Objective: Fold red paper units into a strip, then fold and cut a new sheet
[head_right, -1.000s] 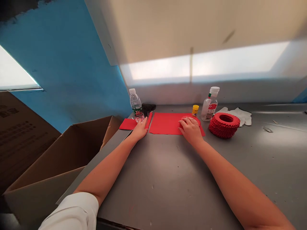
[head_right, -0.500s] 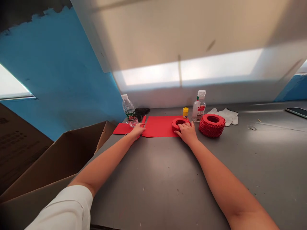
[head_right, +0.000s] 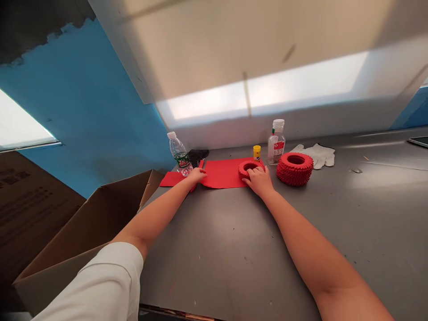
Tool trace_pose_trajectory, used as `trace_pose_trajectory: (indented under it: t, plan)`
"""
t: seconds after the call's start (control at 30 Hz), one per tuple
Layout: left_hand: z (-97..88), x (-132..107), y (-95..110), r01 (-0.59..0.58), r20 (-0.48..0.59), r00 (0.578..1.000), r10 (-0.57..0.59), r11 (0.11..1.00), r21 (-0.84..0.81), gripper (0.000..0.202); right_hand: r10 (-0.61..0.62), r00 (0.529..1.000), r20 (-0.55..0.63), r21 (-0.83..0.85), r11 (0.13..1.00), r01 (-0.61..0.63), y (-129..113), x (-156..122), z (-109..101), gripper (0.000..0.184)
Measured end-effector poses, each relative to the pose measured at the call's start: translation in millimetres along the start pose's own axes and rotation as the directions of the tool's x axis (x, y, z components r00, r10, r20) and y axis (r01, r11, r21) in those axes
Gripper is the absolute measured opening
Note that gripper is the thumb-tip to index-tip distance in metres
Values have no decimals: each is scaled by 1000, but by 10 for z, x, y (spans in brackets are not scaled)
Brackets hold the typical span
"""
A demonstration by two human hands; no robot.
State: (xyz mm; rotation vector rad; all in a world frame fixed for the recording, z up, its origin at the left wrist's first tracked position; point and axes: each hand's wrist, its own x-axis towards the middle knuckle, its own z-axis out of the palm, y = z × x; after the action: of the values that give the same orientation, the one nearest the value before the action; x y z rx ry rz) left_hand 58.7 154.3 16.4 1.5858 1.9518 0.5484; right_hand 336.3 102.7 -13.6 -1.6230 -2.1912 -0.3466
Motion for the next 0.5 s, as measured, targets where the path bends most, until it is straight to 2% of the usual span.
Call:
trace_pose_trajectory:
  t: [0.17, 0.5]
  plan:
    - [-35, 13, 46, 67, 10, 998, -67, 995, -68, 32, 9, 1000, 6, 15, 1000, -9, -11, 1, -16, 30]
    - [62, -29, 74, 125, 18, 992, -124, 966, -228, 32, 10, 1000, 6, 20, 1000, -10, -12, -1, -20, 30]
